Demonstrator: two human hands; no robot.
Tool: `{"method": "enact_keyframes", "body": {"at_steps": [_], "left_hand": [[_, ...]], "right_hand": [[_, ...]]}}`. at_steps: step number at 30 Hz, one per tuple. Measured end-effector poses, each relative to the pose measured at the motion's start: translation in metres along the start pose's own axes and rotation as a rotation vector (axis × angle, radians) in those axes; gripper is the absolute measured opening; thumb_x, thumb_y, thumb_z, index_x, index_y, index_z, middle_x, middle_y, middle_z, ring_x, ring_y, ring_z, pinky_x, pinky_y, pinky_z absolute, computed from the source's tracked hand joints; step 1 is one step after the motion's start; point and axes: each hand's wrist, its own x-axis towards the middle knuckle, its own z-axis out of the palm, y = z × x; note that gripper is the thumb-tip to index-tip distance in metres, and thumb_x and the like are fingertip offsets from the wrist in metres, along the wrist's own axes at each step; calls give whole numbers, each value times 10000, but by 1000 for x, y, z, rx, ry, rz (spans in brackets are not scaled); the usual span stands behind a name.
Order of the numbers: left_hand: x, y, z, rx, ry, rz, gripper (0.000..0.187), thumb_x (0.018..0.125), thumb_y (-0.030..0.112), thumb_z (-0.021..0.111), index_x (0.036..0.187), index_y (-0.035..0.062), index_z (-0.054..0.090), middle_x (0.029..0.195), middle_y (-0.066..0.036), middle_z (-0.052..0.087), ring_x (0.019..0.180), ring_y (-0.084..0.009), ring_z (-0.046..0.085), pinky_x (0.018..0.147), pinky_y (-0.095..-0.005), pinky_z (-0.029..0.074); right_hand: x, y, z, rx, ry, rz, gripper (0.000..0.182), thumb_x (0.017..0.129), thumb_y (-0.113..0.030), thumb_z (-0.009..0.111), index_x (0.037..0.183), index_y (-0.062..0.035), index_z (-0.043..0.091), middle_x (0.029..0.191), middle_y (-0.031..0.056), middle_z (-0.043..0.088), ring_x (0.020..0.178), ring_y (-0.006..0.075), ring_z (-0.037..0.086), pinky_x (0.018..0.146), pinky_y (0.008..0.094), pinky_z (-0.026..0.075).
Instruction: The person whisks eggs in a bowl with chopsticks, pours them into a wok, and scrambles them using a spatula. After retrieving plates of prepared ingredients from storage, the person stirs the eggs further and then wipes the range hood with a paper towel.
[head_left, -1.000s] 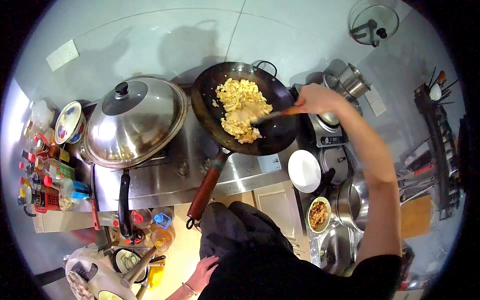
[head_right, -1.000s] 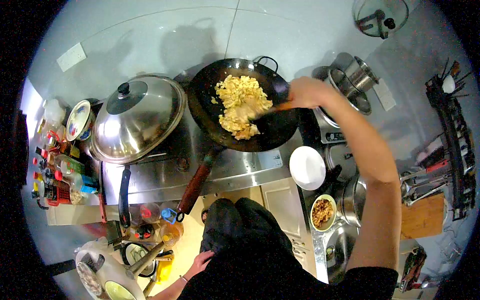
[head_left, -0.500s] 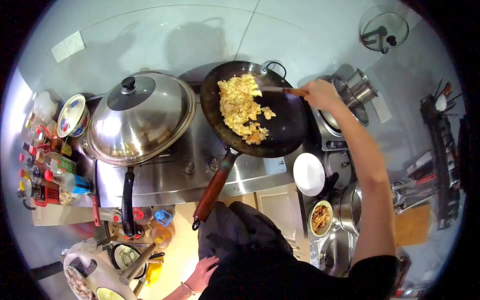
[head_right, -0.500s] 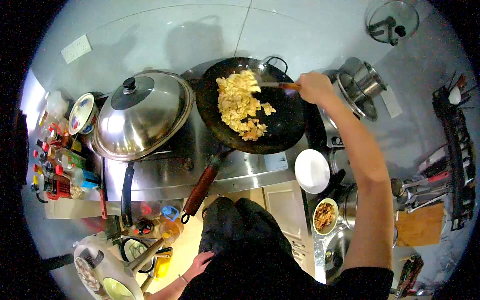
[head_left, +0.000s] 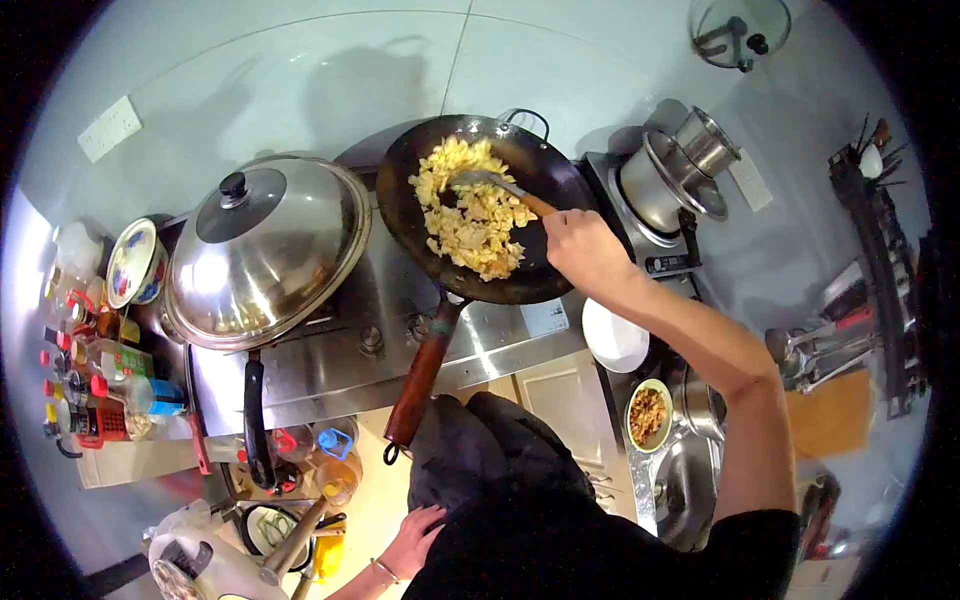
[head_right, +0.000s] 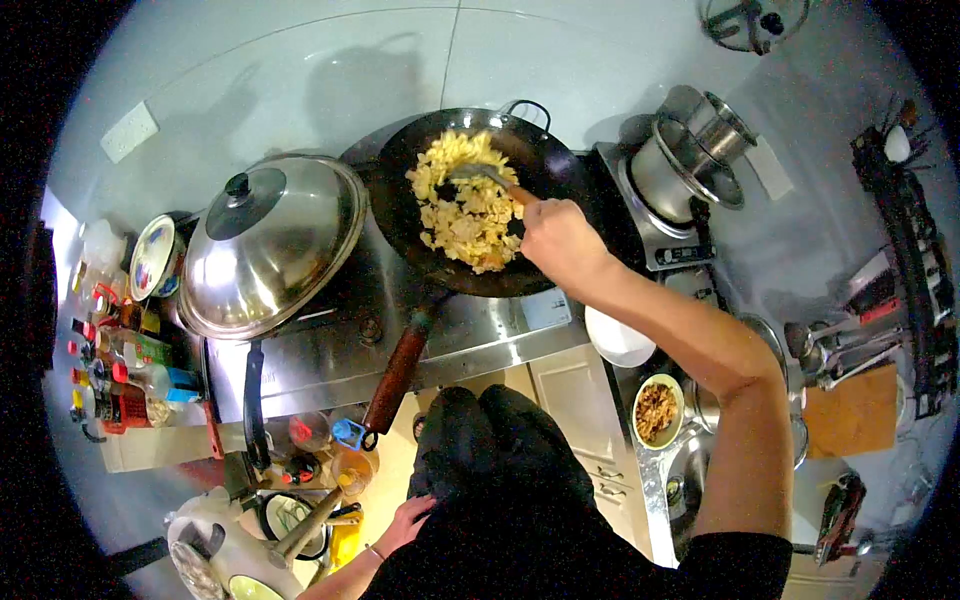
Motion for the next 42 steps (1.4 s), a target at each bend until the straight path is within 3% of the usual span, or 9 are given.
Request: {"method": "enact_keyframes", "body": {"at_steps": [7, 16, 21, 24, 28, 29, 30, 39, 42], "left_hand": [[-7, -9, -2, -33, 1, -12, 329, 774, 61, 448, 1102, 41, 435, 1179, -182, 419, 1090, -339, 408, 933, -446, 315], [-17, -24, -25, 10, -25, 26, 313, 790, 71, 440, 1101, 38, 433, 1185, -182, 414, 1092, -342, 405, 928, -445, 318], [-16, -19, -41, -35, -64, -56, 293, 802, 100, 432, 1092, 64, 448, 1179, -176, 428, 1090, -345, 412, 930, -441, 314], [-13, -21, -44, -43, -90, -78, 297, 804, 106, 435, 1098, 69, 448, 1171, -175, 438, 1084, -348, 417, 926, -435, 318], [-16, -23, -42, -64, -68, -68, 296, 808, 127, 457, 1098, 68, 447, 1150, -182, 453, 1065, -361, 426, 909, -431, 334], [-17, -21, -41, -65, -72, -67, 296, 808, 127, 457, 1098, 68, 447, 1150, -182, 453, 1065, -361, 426, 909, -431, 334], [-18, -19, -40, -61, -60, -82, 301, 803, 120, 470, 1098, 68, 447, 1135, -182, 463, 1062, -360, 428, 907, -431, 337], [-41, -39, -22, -82, 6, -100, 351, 779, 72, 510, 1118, 77, 420, 1132, -180, 458, 1059, -346, 435, 901, -430, 346], [-43, -42, -23, -83, -67, -125, 360, 778, 62, 507, 1124, 74, 410, 1150, -176, 443, 1061, -342, 436, 903, -434, 342]], "right_hand": [[-73, -14, -48, 47, 1, -84, 235, 655, -99, 546, 872, -24, 596, 734, 55, 495, 638, 160, 510, 519, 264, 400], [-150, -84, -31, 819, 98, 1114, 367, 700, -26, 575, 1063, -81, 567, 770, 110, 547, 653, 214, 567, 547, 310, 455], [-155, -89, -22, 1662, 69, 1310, 383, 742, -53, 573, 1119, -14, 516, 738, 119, 604, 536, 157, 531, 512, 313, 424], [-138, -62, -26, 1808, -20, 1282, 354, 761, -71, 554, 1108, -15, 516, 637, 129, 587, 483, 161, 514, 508, 312, 417], [-104, -15, -13, 1220, -230, 521, 227, 782, -174, 500, 905, -17, 608, 602, 205, 539, 536, 244, 567, 527, 331, 430], [-92, -7, -9, 1212, -304, 529, 226, 761, -186, 507, 846, -1, 603, 591, 201, 552, 539, 272, 578, 518, 353, 436], [-83, 2, -14, 1297, -495, 661, 226, 789, -198, 528, 813, 9, 614, 468, 111, 476, 358, 165, 458, 370, 327, 333], [-56, 16, -27, 1367, -595, 638, 214, 790, -123, 504, 904, 28, 602, 432, 65, 456, 304, 130, 409, 321, 273, 314], [-60, 12, -20, 1407, -524, 610, 201, 773, -111, 482, 773, 46, 606, 433, 109, 470, 310, 189, 460, 313, 306, 361]]}}
